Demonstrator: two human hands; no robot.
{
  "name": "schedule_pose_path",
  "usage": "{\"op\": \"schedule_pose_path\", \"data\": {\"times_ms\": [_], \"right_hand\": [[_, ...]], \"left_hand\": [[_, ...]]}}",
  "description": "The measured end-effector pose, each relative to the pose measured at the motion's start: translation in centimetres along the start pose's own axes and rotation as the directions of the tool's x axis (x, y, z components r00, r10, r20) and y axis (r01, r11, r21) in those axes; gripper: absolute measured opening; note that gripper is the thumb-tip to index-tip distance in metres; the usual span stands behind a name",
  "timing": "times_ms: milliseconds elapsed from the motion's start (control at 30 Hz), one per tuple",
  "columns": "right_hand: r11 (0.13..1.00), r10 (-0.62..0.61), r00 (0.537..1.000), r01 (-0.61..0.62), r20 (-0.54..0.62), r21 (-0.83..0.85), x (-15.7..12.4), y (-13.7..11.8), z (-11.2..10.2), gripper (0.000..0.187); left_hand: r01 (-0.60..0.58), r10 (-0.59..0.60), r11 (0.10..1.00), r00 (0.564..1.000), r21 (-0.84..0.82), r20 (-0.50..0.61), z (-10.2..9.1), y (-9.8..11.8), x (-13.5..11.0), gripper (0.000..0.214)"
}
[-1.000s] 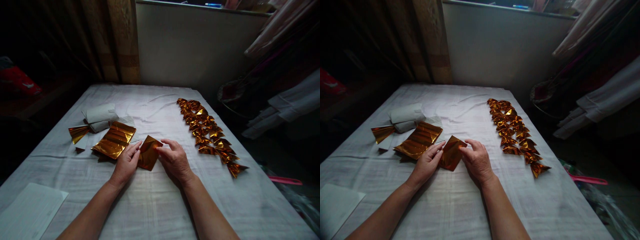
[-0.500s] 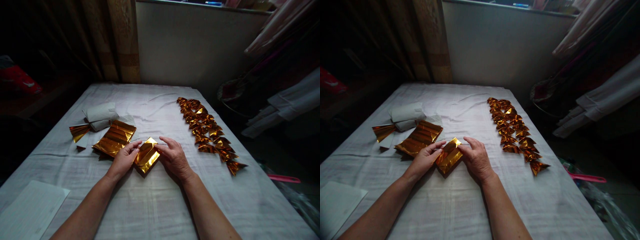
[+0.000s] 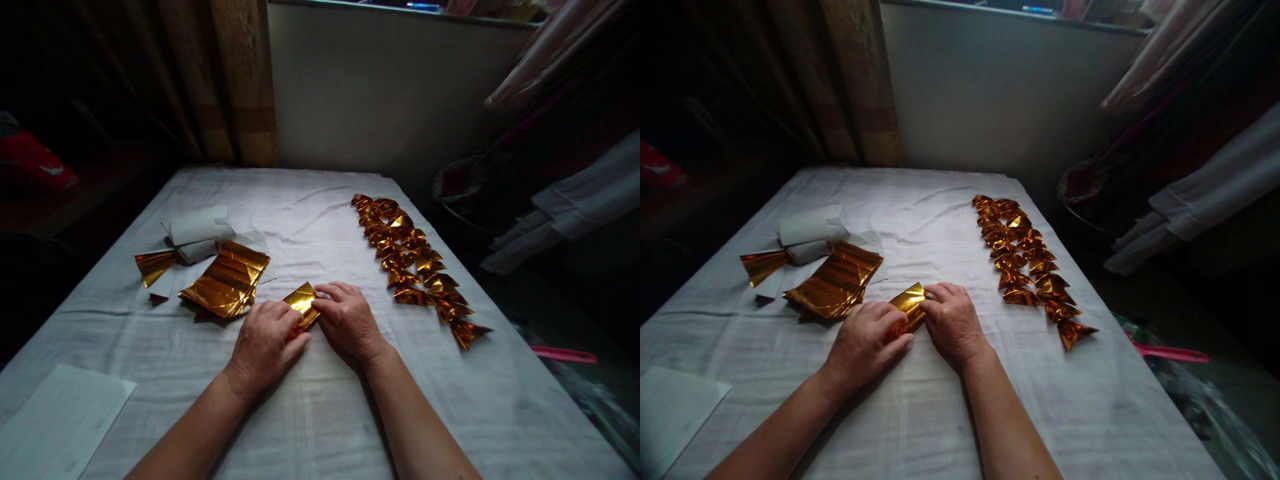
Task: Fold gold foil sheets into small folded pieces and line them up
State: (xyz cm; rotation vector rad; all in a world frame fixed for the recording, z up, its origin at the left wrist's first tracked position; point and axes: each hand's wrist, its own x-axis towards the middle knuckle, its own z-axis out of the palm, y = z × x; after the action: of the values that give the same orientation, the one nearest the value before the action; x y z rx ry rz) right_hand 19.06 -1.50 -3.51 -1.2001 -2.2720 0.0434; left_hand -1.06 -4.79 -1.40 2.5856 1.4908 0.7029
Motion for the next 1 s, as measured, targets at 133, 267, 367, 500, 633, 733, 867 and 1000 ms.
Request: {"op": "schedule_pose_path", "data": {"times_ms": [133, 267, 367, 500, 633, 733, 867, 1000], "right_hand": [[0.981, 0.022, 0.999, -0.028, 0.036, 0.191, -0.4, 0.9, 0.1, 0.019], [0.960, 0.064, 0.992, -0.091, 0.108, 0.265, -0.8, 1.7, -0.1, 0.014], [0.970, 0.105, 0.988, -0.127, 0.114, 0.209, -0.8, 1.8, -0.1, 0.013], [0.971, 0.137, 0.988, -0.149, 0.076, 0.184, -0.7, 1.5, 0.2, 0.009], [0.960, 0.212, 0.977, -0.214, 0.029, 0.182, -0.3, 0.8, 0.5, 0.006], [0.947, 0.276, 0.961, -0.274, 0.011, 0.170, -0.1, 0.2, 0.8, 0.007], [0.930, 0.336, 0.942, -0.334, 0.011, 0.153, 0.1, -0.3, 1.1, 0.010], [0.921, 0.374, 0.928, -0.372, 0.005, 0.119, 0.3, -0.6, 1.3, 0.012]], "left_hand": [[-0.061, 0.062, 0.996, 0.998, 0.068, -0.014, 0.6, -0.4, -0.3, 0.015], [-0.071, 0.073, 0.995, 0.997, 0.073, -0.021, 0.9, -1.0, -0.4, 0.018], [-0.032, 0.032, 0.996, 0.999, 0.082, -0.001, 0.9, -1.2, -0.5, 0.022], [0.025, -0.026, 0.993, 1.000, 0.118, 0.012, 0.6, -1.2, -0.7, 0.025], [0.079, -0.076, 0.986, 0.997, 0.145, -0.023, 0.5, -1.3, -1.2, 0.025], [0.110, -0.102, 0.979, 0.993, 0.173, -0.056, 0.6, -1.3, -1.4, 0.022], [0.126, -0.119, 0.973, 0.992, 0.195, -0.046, 0.7, -1.3, -1.4, 0.017], [0.139, -0.134, 0.971, 0.990, 0.196, -0.035, 0.7, -1.3, -1.3, 0.014]]}}
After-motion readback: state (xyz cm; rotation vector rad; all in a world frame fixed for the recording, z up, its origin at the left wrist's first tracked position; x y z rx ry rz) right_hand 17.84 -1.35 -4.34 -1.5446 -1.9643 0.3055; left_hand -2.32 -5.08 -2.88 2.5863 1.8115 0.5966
